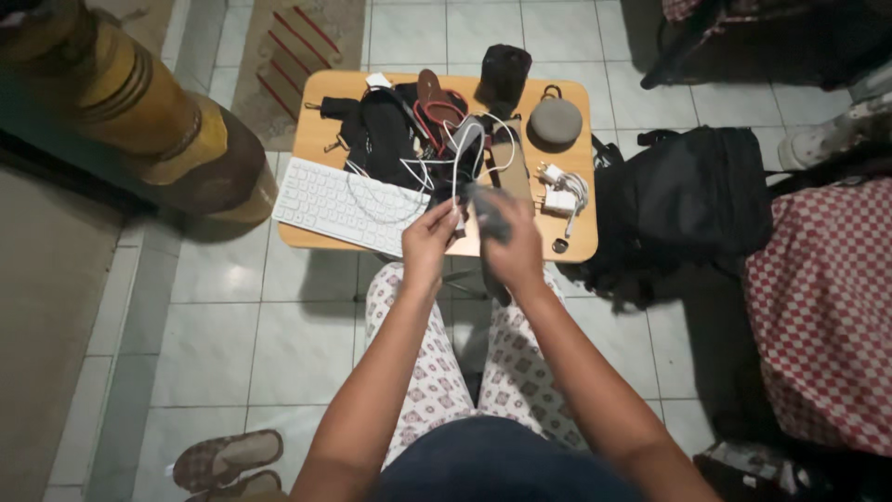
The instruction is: The person wipes a white keyboard with a gray cloth, then cleans a white cable by wrapping the cloth around it and rubbing along its length. The person also wipes a small white adapter and places the cleaned items on a wooden table.
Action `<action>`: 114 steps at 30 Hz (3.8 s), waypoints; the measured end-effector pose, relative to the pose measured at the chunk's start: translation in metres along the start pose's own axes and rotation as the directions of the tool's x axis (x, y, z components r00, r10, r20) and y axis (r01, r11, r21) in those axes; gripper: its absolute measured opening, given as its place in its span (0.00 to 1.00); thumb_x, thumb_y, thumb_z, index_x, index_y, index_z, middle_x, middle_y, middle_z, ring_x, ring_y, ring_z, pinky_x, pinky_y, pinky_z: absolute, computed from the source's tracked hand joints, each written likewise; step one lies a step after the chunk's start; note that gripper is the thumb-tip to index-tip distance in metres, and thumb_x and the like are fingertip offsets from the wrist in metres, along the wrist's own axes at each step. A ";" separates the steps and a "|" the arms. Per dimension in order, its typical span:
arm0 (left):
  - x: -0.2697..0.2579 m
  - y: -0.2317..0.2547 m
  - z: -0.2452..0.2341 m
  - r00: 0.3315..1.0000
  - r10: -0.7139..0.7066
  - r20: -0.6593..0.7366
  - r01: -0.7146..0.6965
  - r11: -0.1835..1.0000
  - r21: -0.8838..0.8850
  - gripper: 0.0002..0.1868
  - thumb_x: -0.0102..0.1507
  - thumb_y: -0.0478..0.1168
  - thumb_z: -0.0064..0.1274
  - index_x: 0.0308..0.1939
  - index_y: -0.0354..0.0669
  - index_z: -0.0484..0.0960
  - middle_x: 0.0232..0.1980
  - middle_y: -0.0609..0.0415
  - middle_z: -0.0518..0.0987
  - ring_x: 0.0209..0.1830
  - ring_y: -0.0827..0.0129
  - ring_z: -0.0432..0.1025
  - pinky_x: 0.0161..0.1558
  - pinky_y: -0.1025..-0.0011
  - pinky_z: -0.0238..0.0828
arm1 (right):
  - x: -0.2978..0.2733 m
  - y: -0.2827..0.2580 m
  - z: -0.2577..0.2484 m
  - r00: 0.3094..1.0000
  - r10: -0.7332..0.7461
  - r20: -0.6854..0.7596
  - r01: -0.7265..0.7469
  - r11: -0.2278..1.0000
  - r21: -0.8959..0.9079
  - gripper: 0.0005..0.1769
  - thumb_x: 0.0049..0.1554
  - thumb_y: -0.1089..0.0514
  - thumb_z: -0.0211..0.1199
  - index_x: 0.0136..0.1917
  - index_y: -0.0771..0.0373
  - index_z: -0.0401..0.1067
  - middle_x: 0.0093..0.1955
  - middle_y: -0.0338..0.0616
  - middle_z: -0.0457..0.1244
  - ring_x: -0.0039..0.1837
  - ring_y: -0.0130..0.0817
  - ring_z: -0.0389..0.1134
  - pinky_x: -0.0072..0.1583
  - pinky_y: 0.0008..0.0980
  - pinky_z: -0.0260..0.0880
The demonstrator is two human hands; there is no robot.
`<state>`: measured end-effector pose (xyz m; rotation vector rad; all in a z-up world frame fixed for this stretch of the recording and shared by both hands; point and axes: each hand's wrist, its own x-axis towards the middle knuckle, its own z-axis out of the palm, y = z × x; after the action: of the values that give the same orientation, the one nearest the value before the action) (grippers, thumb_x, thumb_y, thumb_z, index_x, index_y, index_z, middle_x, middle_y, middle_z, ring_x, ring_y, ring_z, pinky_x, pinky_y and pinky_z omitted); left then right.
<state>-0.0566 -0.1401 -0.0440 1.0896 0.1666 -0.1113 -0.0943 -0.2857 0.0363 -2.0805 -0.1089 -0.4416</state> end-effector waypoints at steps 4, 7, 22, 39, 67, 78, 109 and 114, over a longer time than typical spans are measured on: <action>-0.008 -0.003 0.005 0.997 -0.080 -0.003 0.079 0.992 -0.098 0.19 0.66 0.30 0.49 0.61 0.29 0.79 0.50 0.51 0.83 0.43 0.74 0.79 0.43 0.78 0.79 | -0.022 -0.018 -0.003 0.991 0.059 0.116 -0.041 0.987 -0.155 0.34 0.48 0.65 0.65 0.69 0.52 0.74 0.55 0.60 0.64 0.57 0.60 0.68 0.57 0.44 0.70; -0.013 0.001 0.000 0.985 -0.040 0.167 0.059 0.992 -0.111 0.22 0.68 0.29 0.53 0.67 0.33 0.78 0.52 0.51 0.83 0.40 0.78 0.74 0.37 0.82 0.69 | -0.026 -0.022 0.002 0.995 -0.100 -0.015 0.099 0.994 -0.042 0.25 0.57 0.62 0.65 0.68 0.58 0.73 0.60 0.60 0.65 0.62 0.57 0.69 0.62 0.40 0.69; -0.021 0.007 -0.022 0.957 -0.223 0.188 0.284 0.854 -0.436 0.20 0.64 0.34 0.55 0.61 0.42 0.77 0.51 0.54 0.82 0.50 0.68 0.76 0.55 0.67 0.73 | -0.027 0.000 -0.017 0.951 -0.007 0.308 -0.036 0.990 0.134 0.22 0.55 0.58 0.69 0.63 0.61 0.74 0.60 0.51 0.68 0.62 0.43 0.70 0.64 0.34 0.67; -0.019 0.002 -0.022 0.985 -0.170 0.009 0.165 0.938 -0.306 0.18 0.68 0.30 0.47 0.62 0.34 0.75 0.54 0.47 0.82 0.52 0.67 0.78 0.54 0.72 0.76 | -0.026 0.016 -0.014 0.887 0.297 0.353 -0.432 0.804 0.408 0.28 0.58 0.57 0.65 0.71 0.64 0.70 0.62 0.48 0.69 0.61 0.34 0.69 0.64 0.33 0.68; -0.032 0.018 -0.003 0.980 -0.143 0.136 0.144 0.990 0.008 0.12 0.71 0.40 0.51 0.52 0.38 0.85 0.42 0.57 0.83 0.37 0.77 0.72 0.39 0.76 0.66 | -0.009 -0.042 -0.038 0.952 0.067 0.298 -0.009 0.981 -0.193 0.51 0.40 0.74 0.57 0.72 0.33 0.68 0.70 0.51 0.62 0.61 0.53 0.69 0.58 0.41 0.72; -0.071 0.061 0.007 0.900 0.352 0.259 -0.413 0.491 0.767 0.08 0.65 0.35 0.52 0.47 0.35 0.82 0.44 0.44 0.81 0.40 0.53 0.77 0.44 0.64 0.73 | -0.007 -0.023 -0.031 0.938 -0.049 0.342 0.164 0.935 -0.315 0.27 0.49 0.60 0.70 0.62 0.43 0.76 0.52 0.44 0.67 0.53 0.48 0.70 0.54 0.43 0.72; -0.044 0.051 0.011 0.984 0.121 0.130 -0.167 0.882 0.440 0.11 0.67 0.35 0.52 0.53 0.38 0.77 0.46 0.48 0.83 0.36 0.67 0.79 0.39 0.71 0.78 | -0.002 0.023 -0.021 0.559 0.623 0.547 -0.805 0.248 0.539 0.22 0.56 0.47 0.67 0.60 0.60 0.75 0.47 0.39 0.69 0.47 0.33 0.70 0.51 0.35 0.70; -0.071 0.063 0.022 0.948 0.174 0.267 -0.319 0.542 0.778 0.08 0.68 0.37 0.52 0.50 0.41 0.77 0.42 0.42 0.83 0.38 0.55 0.80 0.42 0.62 0.74 | 0.007 0.029 -0.008 0.626 0.490 0.607 -0.741 0.131 0.659 0.22 0.54 0.49 0.67 0.59 0.59 0.74 0.50 0.40 0.70 0.49 0.34 0.72 0.53 0.35 0.73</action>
<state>-0.1137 -0.1298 0.0346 2.0333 -0.2281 -0.0085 -0.0828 -0.3080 0.0185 -0.8925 0.3535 0.4060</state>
